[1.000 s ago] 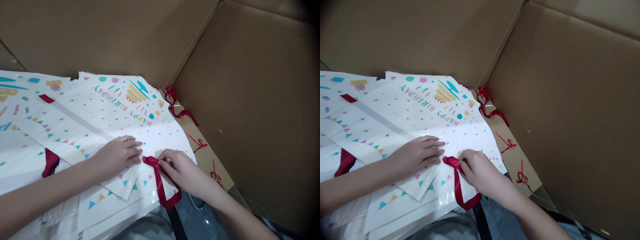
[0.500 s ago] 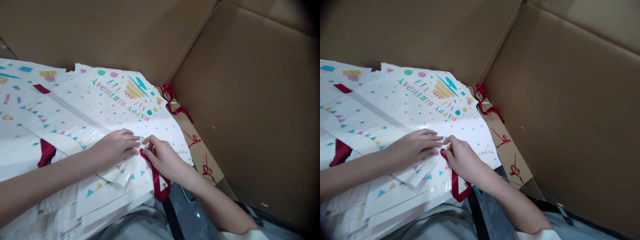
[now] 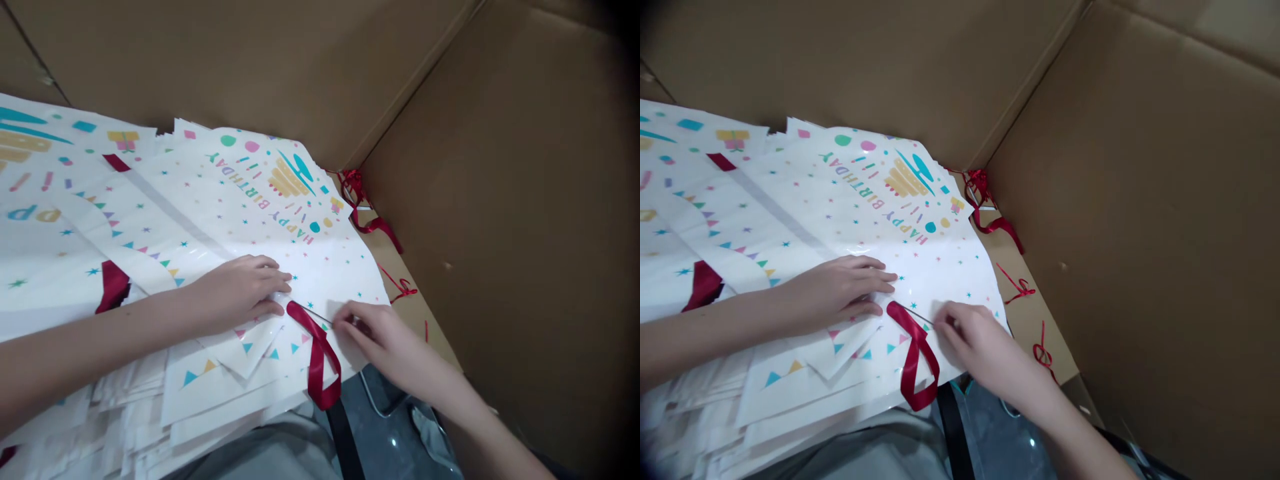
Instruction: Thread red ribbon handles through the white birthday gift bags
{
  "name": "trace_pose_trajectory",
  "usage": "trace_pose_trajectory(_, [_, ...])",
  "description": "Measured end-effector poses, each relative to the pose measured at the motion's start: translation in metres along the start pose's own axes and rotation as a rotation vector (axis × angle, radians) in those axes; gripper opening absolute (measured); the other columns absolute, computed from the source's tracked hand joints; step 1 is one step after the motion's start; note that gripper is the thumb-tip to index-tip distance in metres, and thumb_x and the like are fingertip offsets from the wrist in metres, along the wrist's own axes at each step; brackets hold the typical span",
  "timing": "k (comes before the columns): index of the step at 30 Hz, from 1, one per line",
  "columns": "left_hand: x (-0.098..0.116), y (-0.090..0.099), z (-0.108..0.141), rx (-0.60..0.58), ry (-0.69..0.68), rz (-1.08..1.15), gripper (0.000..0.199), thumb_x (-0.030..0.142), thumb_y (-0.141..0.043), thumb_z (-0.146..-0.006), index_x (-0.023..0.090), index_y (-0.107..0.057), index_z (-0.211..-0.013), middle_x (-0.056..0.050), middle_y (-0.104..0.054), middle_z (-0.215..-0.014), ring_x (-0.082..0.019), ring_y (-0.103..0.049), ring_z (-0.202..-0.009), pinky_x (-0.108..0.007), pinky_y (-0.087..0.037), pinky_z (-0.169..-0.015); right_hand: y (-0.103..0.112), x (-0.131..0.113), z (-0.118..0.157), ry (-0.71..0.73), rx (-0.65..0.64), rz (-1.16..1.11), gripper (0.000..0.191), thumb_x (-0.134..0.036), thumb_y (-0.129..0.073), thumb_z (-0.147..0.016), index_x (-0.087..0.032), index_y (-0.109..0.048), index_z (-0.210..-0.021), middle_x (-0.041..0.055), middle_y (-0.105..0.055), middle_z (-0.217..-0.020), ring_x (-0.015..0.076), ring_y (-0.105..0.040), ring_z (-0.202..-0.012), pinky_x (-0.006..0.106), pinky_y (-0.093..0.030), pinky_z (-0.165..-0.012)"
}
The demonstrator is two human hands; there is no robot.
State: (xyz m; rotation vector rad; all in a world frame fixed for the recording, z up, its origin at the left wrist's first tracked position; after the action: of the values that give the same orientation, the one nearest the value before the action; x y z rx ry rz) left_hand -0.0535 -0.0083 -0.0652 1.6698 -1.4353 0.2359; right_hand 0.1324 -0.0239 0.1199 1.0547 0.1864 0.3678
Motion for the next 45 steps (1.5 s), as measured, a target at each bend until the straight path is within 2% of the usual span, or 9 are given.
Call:
trace_pose_trajectory(5, [-0.001,0.003,0.003,0.010,-0.004,-0.038,0.027,0.040,-0.059,-0.101,0.023,-0.070,-0.119,-0.002,-0.070,-0.135,-0.026,-0.060,-0.122,-0.040,-0.048,-0.100,0.002,0.006,0.011,0.014,-0.038,-0.040,0.023,-0.036,-0.044,-0.108,-0.026,-0.061,-0.119,0.0057,-0.073,-0.110,0.0215,-0.067,-0.098,0.032,-0.048,-0.080])
trace_pose_trajectory(8, [-0.002,0.003,0.003,-0.011,-0.042,-0.049,0.026,0.040,-0.057,-0.102,0.024,-0.071,-0.117,-0.002,-0.069,-0.137,-0.026,-0.060,-0.123,-0.040,-0.048,-0.102,0.002,0.014,0.017,-0.040,-0.077,-0.045,0.022,-0.037,-0.042,-0.108,-0.025,-0.061,-0.111,0.0052,-0.072,-0.100,0.0203,-0.066,-0.089,0.030,-0.048,-0.073])
trace_pose_trajectory(11, [-0.005,0.005,0.002,0.006,-0.022,-0.058,0.029,0.043,-0.058,-0.101,0.025,-0.069,-0.122,-0.003,-0.070,-0.134,-0.026,-0.061,-0.123,-0.039,-0.049,-0.101,0.000,0.013,0.015,0.046,-0.042,-0.040,0.019,-0.029,-0.042,-0.107,-0.023,-0.059,-0.113,0.0045,-0.072,-0.094,0.0188,-0.065,-0.080,0.030,-0.046,-0.069])
trace_pose_trajectory(17, [-0.010,0.010,0.000,-0.013,-0.018,-0.026,0.030,0.045,-0.059,-0.099,0.028,-0.070,-0.123,-0.002,-0.071,-0.134,-0.026,-0.061,-0.125,-0.039,-0.051,-0.102,0.003,0.017,0.021,-0.001,-0.048,0.034,0.025,-0.033,-0.040,-0.107,-0.024,-0.057,-0.123,0.0063,-0.068,-0.093,0.0206,-0.063,-0.085,0.030,-0.045,-0.070])
trace_pose_trajectory(23, [-0.013,0.009,0.003,0.017,-0.036,-0.069,0.030,0.046,-0.059,-0.099,0.030,-0.070,-0.122,-0.001,-0.070,-0.134,-0.025,-0.061,-0.125,-0.040,-0.049,-0.103,-0.003,0.005,0.005,0.134,-0.062,-0.060,0.023,-0.024,-0.045,-0.103,-0.023,-0.053,-0.125,-0.0038,-0.059,-0.071,0.0144,-0.052,-0.063,0.026,-0.036,-0.061])
trace_pose_trajectory(28, [0.013,0.016,-0.005,-0.023,-0.132,-0.065,0.027,0.029,-0.052,-0.101,0.027,-0.068,-0.123,-0.004,-0.069,-0.132,-0.024,-0.060,-0.121,-0.039,-0.048,-0.103,-0.006,0.014,0.012,0.134,-0.092,-0.209,0.024,-0.023,-0.048,-0.102,-0.023,-0.052,-0.126,-0.0064,-0.056,-0.071,0.0121,-0.049,-0.062,0.025,-0.035,-0.061])
trace_pose_trajectory(34, [0.041,0.005,-0.018,-0.005,-0.264,-0.190,0.017,0.019,-0.055,-0.100,0.019,-0.071,-0.104,-0.008,-0.071,-0.102,-0.022,-0.064,-0.094,-0.034,-0.052,-0.082,-0.011,0.018,0.016,0.138,-0.031,-0.321,0.020,-0.025,-0.049,-0.103,-0.021,-0.055,-0.122,-0.0047,-0.057,-0.074,0.0128,-0.051,-0.067,0.025,-0.039,-0.064])
trace_pose_trajectory(41, [0.037,0.007,-0.011,0.101,-0.195,-0.133,0.020,0.012,-0.049,-0.098,0.017,-0.068,-0.096,-0.004,-0.073,-0.092,-0.017,-0.066,-0.083,-0.027,-0.052,-0.074,-0.011,0.009,-0.006,0.440,0.117,-0.249,0.021,-0.019,-0.063,-0.096,-0.019,-0.065,-0.117,0.0057,-0.070,-0.105,0.0145,-0.061,-0.080,0.027,-0.047,-0.074])
trace_pose_trajectory(45, [0.039,0.011,-0.013,0.112,-0.140,-0.060,0.023,0.009,-0.048,-0.095,0.020,-0.068,-0.090,-0.001,-0.075,-0.087,-0.015,-0.068,-0.082,-0.024,-0.053,-0.075,-0.017,0.008,-0.016,0.564,0.182,-0.262,0.013,-0.018,-0.064,-0.097,-0.019,-0.068,-0.109,0.0055,-0.072,-0.103,0.0152,-0.065,-0.082,0.027,-0.051,-0.076])
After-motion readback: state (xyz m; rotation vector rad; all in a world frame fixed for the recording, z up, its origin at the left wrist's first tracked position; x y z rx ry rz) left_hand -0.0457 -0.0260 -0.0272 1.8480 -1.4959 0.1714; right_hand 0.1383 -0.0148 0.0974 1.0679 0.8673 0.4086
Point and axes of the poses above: each hand's wrist, its own z-axis away from the middle knuckle, its own y-axis out of the back of the hand, x = y × z, the point moved 2 cm from there along -z, towards the middle knuckle
